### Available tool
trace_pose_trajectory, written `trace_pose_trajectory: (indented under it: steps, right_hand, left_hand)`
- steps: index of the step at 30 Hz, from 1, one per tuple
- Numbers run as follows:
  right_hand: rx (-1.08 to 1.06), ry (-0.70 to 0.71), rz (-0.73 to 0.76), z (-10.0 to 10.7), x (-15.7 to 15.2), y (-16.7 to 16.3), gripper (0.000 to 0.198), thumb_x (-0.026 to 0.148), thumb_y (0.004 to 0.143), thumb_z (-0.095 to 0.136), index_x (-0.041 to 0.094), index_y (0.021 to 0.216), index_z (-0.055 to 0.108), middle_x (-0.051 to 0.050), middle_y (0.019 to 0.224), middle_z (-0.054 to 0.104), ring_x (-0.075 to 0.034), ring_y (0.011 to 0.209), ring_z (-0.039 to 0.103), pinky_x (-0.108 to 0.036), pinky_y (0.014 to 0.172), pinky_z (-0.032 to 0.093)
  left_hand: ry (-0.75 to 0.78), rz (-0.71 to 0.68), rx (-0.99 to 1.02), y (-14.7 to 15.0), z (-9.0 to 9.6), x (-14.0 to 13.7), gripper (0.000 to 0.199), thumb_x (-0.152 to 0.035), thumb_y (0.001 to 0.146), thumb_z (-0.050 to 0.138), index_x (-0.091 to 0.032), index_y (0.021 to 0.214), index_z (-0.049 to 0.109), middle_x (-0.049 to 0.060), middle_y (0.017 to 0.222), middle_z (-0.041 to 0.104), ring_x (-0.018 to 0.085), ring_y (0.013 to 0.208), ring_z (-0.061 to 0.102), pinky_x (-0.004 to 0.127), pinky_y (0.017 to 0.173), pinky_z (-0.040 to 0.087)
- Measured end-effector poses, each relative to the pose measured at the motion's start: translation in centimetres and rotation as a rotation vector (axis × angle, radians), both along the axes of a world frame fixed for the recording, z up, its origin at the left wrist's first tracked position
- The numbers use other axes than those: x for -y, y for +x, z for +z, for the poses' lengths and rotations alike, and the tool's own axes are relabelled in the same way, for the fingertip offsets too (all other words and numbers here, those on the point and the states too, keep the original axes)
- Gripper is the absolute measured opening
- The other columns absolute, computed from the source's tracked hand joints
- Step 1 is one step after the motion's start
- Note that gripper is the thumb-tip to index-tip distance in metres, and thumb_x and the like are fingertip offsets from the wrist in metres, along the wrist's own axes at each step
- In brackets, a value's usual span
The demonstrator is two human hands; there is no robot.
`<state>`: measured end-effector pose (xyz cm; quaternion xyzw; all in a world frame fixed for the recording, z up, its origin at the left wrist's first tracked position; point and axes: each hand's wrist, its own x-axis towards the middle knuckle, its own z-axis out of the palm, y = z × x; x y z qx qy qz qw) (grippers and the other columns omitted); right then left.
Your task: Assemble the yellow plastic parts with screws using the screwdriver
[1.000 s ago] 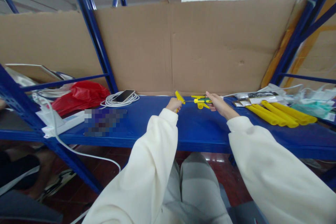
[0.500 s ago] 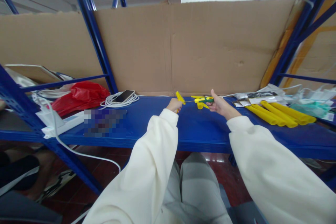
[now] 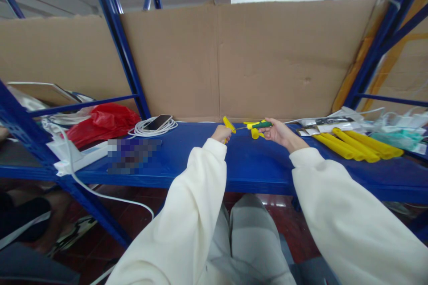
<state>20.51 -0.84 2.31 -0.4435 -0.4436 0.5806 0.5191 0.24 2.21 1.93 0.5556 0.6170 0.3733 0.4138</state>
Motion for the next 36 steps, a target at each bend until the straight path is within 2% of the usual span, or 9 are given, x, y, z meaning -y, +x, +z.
trace_pose_trajectory:
  steps: [3, 6, 10, 14, 20, 24, 29, 33, 36]
  right_hand:
    - [0.074, 0.083, -0.048, -0.46, -0.13, -0.08, 0.018, 0.038, 0.1, 0.043, 0.022, 0.093, 0.046, -0.001, 0.056, 0.067, -0.011, 0.034, 0.049, -0.019, 0.038, 0.039]
    - [0.084, 0.141, -0.071, -0.55, 0.06, -0.23, 0.021, 0.043, 0.099, 0.046, 0.022, 0.094, 0.047, -0.001, 0.056, 0.068, -0.012, 0.035, 0.053, -0.019, 0.038, 0.04]
    - [0.034, 0.096, -0.022, -0.04, 0.51, -0.32, 0.027, 0.035, 0.102, 0.04, 0.017, 0.09, 0.056, -0.006, 0.057, 0.069, -0.013, 0.039, 0.056, -0.021, 0.041, 0.044]
    - [0.03, 0.054, 0.04, 0.2, 0.7, -0.23, 0.033, 0.033, 0.102, 0.04, 0.013, 0.087, 0.062, -0.01, 0.058, 0.07, -0.014, 0.042, 0.059, -0.022, 0.045, 0.048]
    - [0.086, 0.224, -0.168, -0.53, 0.14, -0.38, 0.024, 0.035, 0.089, 0.068, 0.016, 0.079, 0.057, -0.004, 0.058, 0.066, -0.009, 0.039, 0.056, -0.018, 0.039, 0.044]
    - [0.133, 0.284, -0.257, -0.59, 0.16, -0.75, 0.022, 0.033, 0.087, 0.071, 0.016, 0.081, 0.059, 0.001, 0.054, 0.061, -0.007, 0.036, 0.052, -0.016, 0.037, 0.042]
    - [0.264, 0.259, -0.292, -0.43, 0.55, -0.88, 0.025, 0.041, 0.092, 0.062, 0.017, 0.089, 0.06, 0.003, 0.048, 0.059, -0.008, 0.029, 0.047, -0.016, 0.03, 0.031]
    - [0.193, 0.164, -0.227, -0.27, 0.49, -0.43, 0.035, 0.052, 0.091, 0.058, 0.017, 0.088, 0.058, -0.001, 0.051, 0.063, -0.009, 0.03, 0.049, -0.019, 0.032, 0.036]
    - [0.083, 0.116, -0.149, 0.07, 0.6, -0.09, 0.031, 0.049, 0.095, 0.054, 0.018, 0.09, 0.056, -0.002, 0.056, 0.067, -0.01, 0.033, 0.053, -0.019, 0.035, 0.04]
  left_hand:
    - [-0.005, -0.005, 0.0, 0.03, 0.05, 0.02, 0.013, -0.008, 0.091, 0.052, -0.008, 0.093, 0.065, -0.006, 0.048, 0.042, 0.008, 0.041, 0.038, 0.021, 0.043, 0.028]
    - [-0.012, 0.003, 0.002, 0.04, 0.07, -0.01, 0.01, -0.01, 0.091, 0.055, -0.009, 0.091, 0.065, -0.005, 0.048, 0.043, 0.008, 0.041, 0.038, 0.021, 0.043, 0.028]
    - [-0.017, 0.012, 0.017, -0.03, 0.1, 0.03, 0.009, -0.017, 0.09, 0.059, -0.011, 0.09, 0.065, -0.004, 0.05, 0.045, 0.008, 0.041, 0.038, 0.02, 0.043, 0.029]
    - [-0.011, 0.014, 0.029, -0.09, 0.14, 0.16, 0.01, -0.014, 0.091, 0.056, -0.01, 0.091, 0.065, -0.005, 0.05, 0.043, 0.008, 0.042, 0.038, 0.02, 0.043, 0.028]
    - [-0.012, 0.032, 0.024, -0.07, 0.12, 0.05, 0.01, -0.014, 0.091, 0.056, -0.009, 0.091, 0.065, -0.004, 0.051, 0.047, 0.009, 0.042, 0.039, 0.022, 0.046, 0.03]
    - [-0.009, 0.025, 0.015, -0.05, 0.1, 0.03, 0.011, -0.015, 0.091, 0.056, -0.01, 0.091, 0.065, -0.004, 0.051, 0.047, 0.009, 0.043, 0.04, 0.023, 0.046, 0.031]
    - [-0.015, 0.024, 0.018, -0.06, 0.21, 0.18, 0.009, -0.013, 0.091, 0.056, -0.01, 0.089, 0.064, -0.005, 0.049, 0.044, 0.009, 0.042, 0.039, 0.022, 0.045, 0.029]
    - [-0.016, 0.02, 0.035, -0.07, 0.29, 0.29, 0.009, -0.015, 0.091, 0.057, -0.01, 0.088, 0.064, -0.004, 0.05, 0.045, 0.009, 0.043, 0.039, 0.022, 0.046, 0.03]
    - [-0.017, 0.02, 0.038, -0.07, 0.31, 0.32, 0.008, -0.016, 0.091, 0.058, -0.01, 0.089, 0.064, -0.005, 0.05, 0.045, 0.009, 0.042, 0.039, 0.022, 0.046, 0.03]
